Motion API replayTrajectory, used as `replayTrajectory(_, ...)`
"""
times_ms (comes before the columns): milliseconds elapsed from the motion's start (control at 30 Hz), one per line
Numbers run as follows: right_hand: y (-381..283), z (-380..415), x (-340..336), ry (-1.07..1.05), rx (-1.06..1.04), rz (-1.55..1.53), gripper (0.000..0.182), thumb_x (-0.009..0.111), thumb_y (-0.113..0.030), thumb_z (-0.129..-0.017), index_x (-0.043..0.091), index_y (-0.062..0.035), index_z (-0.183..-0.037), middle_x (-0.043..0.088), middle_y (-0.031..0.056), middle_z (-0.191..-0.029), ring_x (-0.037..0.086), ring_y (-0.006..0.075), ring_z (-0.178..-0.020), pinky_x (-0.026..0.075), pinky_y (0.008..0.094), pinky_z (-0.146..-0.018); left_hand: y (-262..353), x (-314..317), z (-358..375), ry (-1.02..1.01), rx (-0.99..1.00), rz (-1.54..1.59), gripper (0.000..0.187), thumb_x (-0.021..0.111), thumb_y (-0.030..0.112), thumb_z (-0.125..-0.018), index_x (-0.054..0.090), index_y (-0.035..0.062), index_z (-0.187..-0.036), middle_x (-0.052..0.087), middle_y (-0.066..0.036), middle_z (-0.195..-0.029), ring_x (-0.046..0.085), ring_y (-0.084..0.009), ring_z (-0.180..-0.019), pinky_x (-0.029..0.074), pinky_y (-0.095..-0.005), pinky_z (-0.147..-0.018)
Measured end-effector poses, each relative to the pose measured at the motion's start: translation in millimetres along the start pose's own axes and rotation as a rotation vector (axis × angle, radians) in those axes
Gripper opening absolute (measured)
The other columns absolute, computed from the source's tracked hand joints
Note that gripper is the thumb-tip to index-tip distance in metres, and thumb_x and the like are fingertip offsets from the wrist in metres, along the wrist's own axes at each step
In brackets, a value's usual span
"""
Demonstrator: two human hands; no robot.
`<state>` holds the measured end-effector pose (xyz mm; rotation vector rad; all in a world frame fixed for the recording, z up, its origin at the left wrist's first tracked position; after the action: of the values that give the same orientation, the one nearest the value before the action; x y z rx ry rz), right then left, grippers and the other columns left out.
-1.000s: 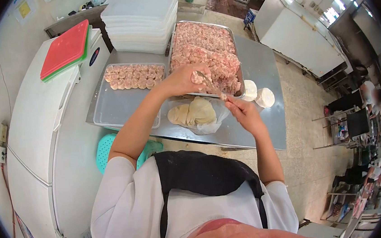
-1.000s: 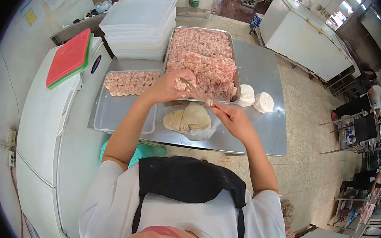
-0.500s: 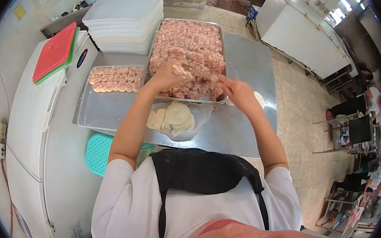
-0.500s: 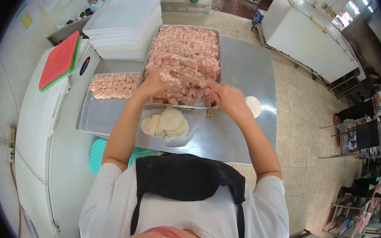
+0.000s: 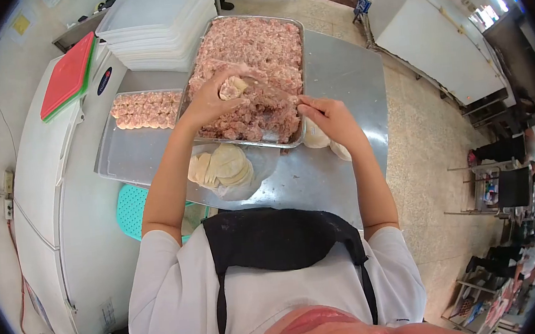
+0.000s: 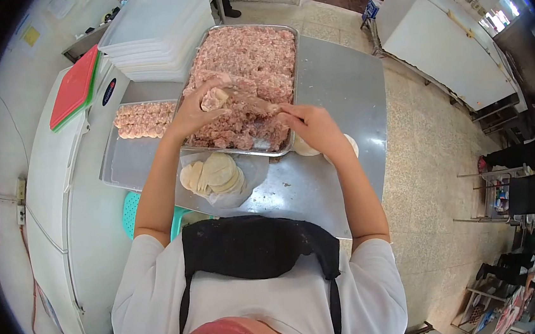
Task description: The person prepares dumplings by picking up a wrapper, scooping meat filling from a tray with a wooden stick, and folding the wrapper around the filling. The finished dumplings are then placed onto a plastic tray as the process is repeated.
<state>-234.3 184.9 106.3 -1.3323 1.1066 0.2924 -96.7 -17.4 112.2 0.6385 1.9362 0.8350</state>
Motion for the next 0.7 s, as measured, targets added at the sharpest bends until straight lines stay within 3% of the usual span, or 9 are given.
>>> replayTrajectory(100, -19, -3, 19, -0.073, -0.111, -0.183, 0.033, 0.059, -0.032, -0.091, 0.065, -0.0089, -0.114, 0.067, 0.0165, -0.102, 0.064, 0.0334, -0.088, 0.051, 0.0374, -0.074, 1, 16, -9, -0.231, -0.224, 0.019, 0.046, 0.074, 0.022, -0.073, 0.061, 0.0043, -0.113, 0.063, -0.012, -0.114, 0.058, -0.0290, -0.107, 0.043, -0.0353, -0.095)
replayTrajectory(200, -7, -12, 34, -0.140, -0.110, -0.345, 0.030, 0.061, -0.029, -0.089, 0.066, -0.0101, -0.112, 0.067, 0.0140, -0.096, 0.064, 0.0342, -0.084, 0.051, 0.0401, -0.073, -4, 14, -17, -0.183, -0.093, -0.183, 0.037, 0.072, 0.019, -0.074, 0.064, 0.0015, -0.105, 0.066, -0.012, -0.102, 0.061, -0.0275, -0.099, 0.045, -0.0347, -0.091)
replayTrajectory(267, -13, -18, 10, -0.021, -0.136, 0.161, 0.028, 0.060, -0.029, -0.090, 0.065, -0.0110, -0.112, 0.065, 0.0126, -0.091, 0.063, 0.0338, -0.082, 0.050, 0.0421, -0.073, -30, 14, -11, -0.087, -0.125, -0.136, 0.037, 0.072, 0.020, -0.074, 0.064, 0.0012, -0.105, 0.066, -0.013, -0.101, 0.062, -0.0279, -0.099, 0.045, -0.0347, -0.090)
replayTrajectory(333, -28, -13, 12, 0.071, -0.167, 0.135, 0.028, 0.058, -0.029, -0.091, 0.064, -0.0118, -0.112, 0.064, 0.0120, -0.090, 0.063, 0.0338, -0.081, 0.050, 0.0429, -0.071, -34, 5, -10, 0.019, -0.152, -0.085, 0.037, 0.072, 0.020, -0.075, 0.064, 0.0008, -0.105, 0.067, -0.014, -0.100, 0.062, -0.0282, -0.099, 0.045, -0.0348, -0.090)
replayTrajectory(400, -20, -16, 17, 0.165, -0.192, 0.113, 0.027, 0.057, -0.029, -0.091, 0.063, -0.0127, -0.112, 0.064, 0.0114, -0.089, 0.063, 0.0339, -0.080, 0.050, 0.0436, -0.070, -43, 10, -4, -0.061, -0.404, 0.078, 0.043, 0.071, 0.022, -0.076, 0.060, 0.0014, -0.113, 0.064, -0.016, -0.109, 0.060, -0.0293, -0.105, 0.044, -0.0350, -0.093)
replayTrajectory(467, 25, -29, 51, 0.021, -0.103, 0.262, 0.029, 0.055, -0.028, -0.092, 0.062, -0.0121, -0.115, 0.063, 0.0134, -0.091, 0.063, 0.0339, -0.083, 0.051, 0.0424, -0.071, -42, 9, 0, -0.072, -0.362, -0.007, 0.047, 0.071, 0.022, -0.077, 0.058, 0.0026, -0.117, 0.063, -0.016, -0.113, 0.058, -0.0290, -0.108, 0.043, -0.0354, -0.095)
replayTrajectory(600, 27, -18, 19, -0.040, 0.029, 0.288, 0.032, 0.056, -0.029, -0.092, 0.062, -0.0095, -0.116, 0.064, 0.0156, -0.095, 0.063, 0.0339, -0.087, 0.051, 0.0418, -0.073, -29, -1, 4, 0.000, -0.176, -0.138, 0.055, 0.072, 0.022, -0.078, 0.051, 0.0049, -0.126, 0.061, -0.015, -0.120, 0.056, -0.0289, -0.113, 0.041, -0.0368, -0.099)
replayTrajectory(667, 6, -8, 1, 0.077, -0.058, -0.160, 0.026, 0.060, -0.024, -0.091, 0.066, -0.0107, -0.112, 0.066, 0.0150, -0.096, 0.064, 0.0336, -0.085, 0.050, 0.0375, -0.077, -16, -4, 6, -0.005, -0.100, -0.108, 0.055, 0.073, 0.024, -0.078, 0.052, 0.0047, -0.125, 0.061, -0.016, -0.120, 0.056, -0.0291, -0.113, 0.041, -0.0368, -0.099)
replayTrajectory(700, -7, -2, 3, 0.064, -0.042, -0.160, 0.026, 0.060, -0.024, -0.091, 0.066, -0.0107, -0.112, 0.066, 0.0150, -0.096, 0.064, 0.0336, -0.085, 0.050, 0.0375, -0.077, -7, -8, 6, 0.007, -0.016, -0.084, 0.056, 0.074, 0.025, -0.077, 0.053, 0.0044, -0.124, 0.062, -0.016, -0.120, 0.056, -0.0294, -0.113, 0.040, -0.0368, -0.100)
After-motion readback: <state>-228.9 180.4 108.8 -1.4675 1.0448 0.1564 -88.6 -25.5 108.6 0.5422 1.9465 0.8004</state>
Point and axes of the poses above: each hand's wrist, its own z-axis away from the middle knuckle, its own x-axis out of the palm, y = z × x, the point moved 8 cm from there along -z, towards the middle knuckle
